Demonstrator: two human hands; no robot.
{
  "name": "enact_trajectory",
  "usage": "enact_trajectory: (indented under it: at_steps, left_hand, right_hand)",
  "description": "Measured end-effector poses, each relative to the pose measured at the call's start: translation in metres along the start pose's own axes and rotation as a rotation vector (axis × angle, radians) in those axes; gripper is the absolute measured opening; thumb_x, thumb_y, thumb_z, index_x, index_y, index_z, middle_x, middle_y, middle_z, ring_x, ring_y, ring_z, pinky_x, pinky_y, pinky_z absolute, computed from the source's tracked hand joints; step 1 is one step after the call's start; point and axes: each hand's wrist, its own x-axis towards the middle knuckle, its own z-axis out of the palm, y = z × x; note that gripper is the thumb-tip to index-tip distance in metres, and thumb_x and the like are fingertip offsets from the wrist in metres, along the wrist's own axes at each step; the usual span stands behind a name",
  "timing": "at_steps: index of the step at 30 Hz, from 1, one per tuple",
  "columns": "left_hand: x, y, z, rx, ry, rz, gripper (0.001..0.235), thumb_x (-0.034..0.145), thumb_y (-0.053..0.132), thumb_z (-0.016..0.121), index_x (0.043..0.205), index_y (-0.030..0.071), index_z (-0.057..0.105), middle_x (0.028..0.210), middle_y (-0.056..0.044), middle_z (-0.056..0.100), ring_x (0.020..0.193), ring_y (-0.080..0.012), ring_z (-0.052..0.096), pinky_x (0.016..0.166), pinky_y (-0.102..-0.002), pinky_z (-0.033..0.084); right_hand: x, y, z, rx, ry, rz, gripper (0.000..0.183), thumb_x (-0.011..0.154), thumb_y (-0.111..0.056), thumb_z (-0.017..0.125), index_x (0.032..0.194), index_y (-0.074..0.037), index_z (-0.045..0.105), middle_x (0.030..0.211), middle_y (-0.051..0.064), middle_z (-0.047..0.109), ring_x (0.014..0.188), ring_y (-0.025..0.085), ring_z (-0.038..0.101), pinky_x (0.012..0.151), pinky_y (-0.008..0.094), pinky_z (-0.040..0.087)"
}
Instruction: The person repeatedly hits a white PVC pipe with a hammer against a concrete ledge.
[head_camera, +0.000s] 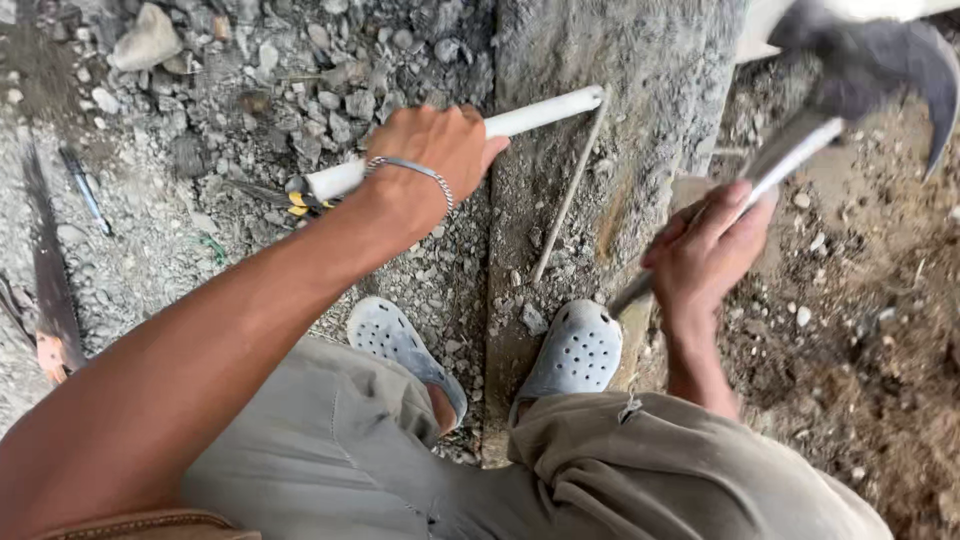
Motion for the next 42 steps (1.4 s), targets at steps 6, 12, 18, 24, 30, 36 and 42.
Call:
enact_trajectory:
  at_steps: [6,12,18,24,30,36,42]
  left_hand:
    - [0.006,0.016,-0.011,0.096,-0.025,-0.014,0.053,0.108,0.049,0.048,0.089,0.007,0.073,0.060,-0.004,0.069,0.047,-0.0179,0.068,0.040,-0.037,0.056]
    - [0.012,0.014,-0.002,0.064,0.061,-0.001,0.050,0.105,0.052,0.054,0.082,0.012,0.076,0.062,-0.003,0.070,0.054,-0.0170,0.067,0.046,-0.037,0.055]
    - [0.011,0.016,-0.002,0.135,0.032,0.002,0.046,0.100,0.051,0.057,0.086,0.012,0.076,0.063,-0.003,0.071,0.058,-0.0191,0.072,0.049,-0.040,0.058]
    - [0.005,0.016,0.003,0.119,0.067,0.008,0.048,0.103,0.051,0.056,0.083,0.012,0.077,0.067,-0.006,0.073,0.060,-0.0220,0.073,0.052,-0.039,0.059]
    - [0.011,0.007,0.001,0.126,0.054,0.017,0.048,0.102,0.050,0.055,0.085,0.010,0.077,0.066,-0.006,0.072,0.059,-0.0209,0.071,0.050,-0.040,0.058]
    - [0.021,0.025,-0.013,0.306,-0.076,-0.009,0.044,0.097,0.051,0.056,0.088,0.012,0.075,0.068,-0.005,0.069,0.061,-0.0183,0.070,0.052,-0.042,0.060]
    - [0.017,0.016,-0.002,0.171,0.174,0.109,0.038,0.099,0.045,0.059,0.086,0.015,0.078,0.076,-0.006,0.072,0.070,-0.0222,0.072,0.056,-0.043,0.059]
  right_hand:
    - [0.005,-0.024,-0.015,-0.162,-0.442,0.354,0.032,0.113,-0.033,0.038,0.102,-0.006,0.051,0.062,0.001,0.054,0.043,0.012,0.050,0.033,0.028,0.044]
    - [-0.007,-0.003,0.002,0.113,0.011,0.113,0.025,0.118,-0.025,0.037,0.112,-0.004,0.049,0.075,0.002,0.053,0.051,0.012,0.051,0.038,0.027,0.043]
    - [0.000,-0.027,-0.015,-0.079,-0.378,0.349,0.032,0.115,-0.029,0.045,0.098,-0.003,0.054,0.061,0.002,0.055,0.048,0.013,0.056,0.039,0.029,0.044]
    - [-0.015,-0.020,0.014,0.048,-0.237,0.312,0.030,0.114,-0.028,0.036,0.106,-0.003,0.050,0.066,0.001,0.057,0.047,0.010,0.057,0.035,0.028,0.049]
    - [-0.020,-0.003,0.005,0.230,-0.216,0.527,0.034,0.114,-0.031,0.036,0.104,-0.004,0.053,0.063,0.003,0.053,0.043,0.012,0.051,0.033,0.030,0.045]
    - [-0.004,-0.010,0.011,0.001,-0.297,0.506,0.028,0.112,-0.028,0.036,0.106,-0.005,0.050,0.066,0.000,0.053,0.044,0.011,0.049,0.032,0.027,0.043]
    - [0.005,-0.023,-0.008,0.232,-0.170,0.502,0.030,0.115,-0.033,0.038,0.102,-0.009,0.051,0.062,-0.001,0.052,0.042,0.009,0.049,0.032,0.026,0.044]
